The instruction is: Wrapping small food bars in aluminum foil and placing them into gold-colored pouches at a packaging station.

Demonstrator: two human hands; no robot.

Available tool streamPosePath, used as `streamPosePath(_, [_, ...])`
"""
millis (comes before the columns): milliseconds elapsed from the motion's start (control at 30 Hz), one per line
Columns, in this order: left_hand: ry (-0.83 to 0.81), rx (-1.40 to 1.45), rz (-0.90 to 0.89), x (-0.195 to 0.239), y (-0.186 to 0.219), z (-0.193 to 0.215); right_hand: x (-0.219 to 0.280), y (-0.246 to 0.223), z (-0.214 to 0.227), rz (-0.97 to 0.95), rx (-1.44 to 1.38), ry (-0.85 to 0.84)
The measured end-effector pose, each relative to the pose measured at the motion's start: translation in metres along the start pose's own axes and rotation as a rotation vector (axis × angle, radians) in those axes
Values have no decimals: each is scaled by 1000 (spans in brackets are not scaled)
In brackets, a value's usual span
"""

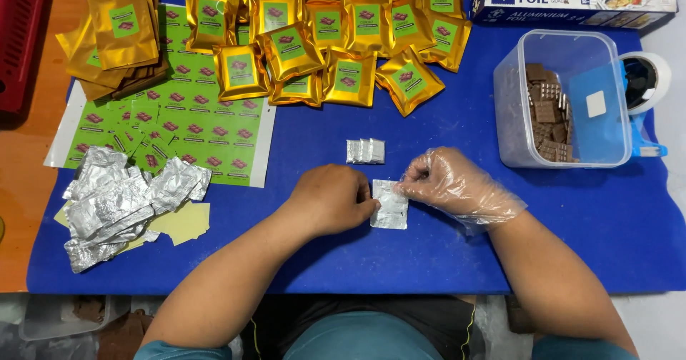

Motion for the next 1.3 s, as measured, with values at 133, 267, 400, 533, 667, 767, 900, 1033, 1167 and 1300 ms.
streamPosePath(133, [-11,-44,8,4,-2,9,3,-4,-1,-33,20,15])
streamPosePath(267, [56,-35,0,2,-3,10,6,-10,0,-38,101,22])
streamPosePath(400, [82,-79,-3,-3,-6,5,4,-11,1,-47,111,42])
streamPosePath(533, [67,-79,11,-4,-7,5,3,-12,-2,5,119,39])
streamPosePath(667, [68,-80,9,-6,-9,3,1,-8,-1,5,105,77])
streamPosePath(767, [79,-66,-15,-4,-7,7,1,-6,-1,13,111,91])
streamPosePath(900, [144,-60,-167,-2,4,7,-3,4,-1,21,102,112])
streamPosePath(1033, [153,-23,-224,3,13,10,-1,-1,0,30,139,94])
streamPosePath(1167, [156,-48,-243,2,17,8,1,-4,0,22,143,85])
streamPosePath(1300, [145,-72,-223,0,15,4,4,-4,5,49,63,122])
Point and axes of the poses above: each hand's wrist, its own x-axis away from the middle knuckle, its own z-axis out of the back of the hand, y = z × x, the point moved 9 cm from there along -x, towards the middle knuckle, and after that the axes turned 9 degrees about -x, right-handed, at the moved point
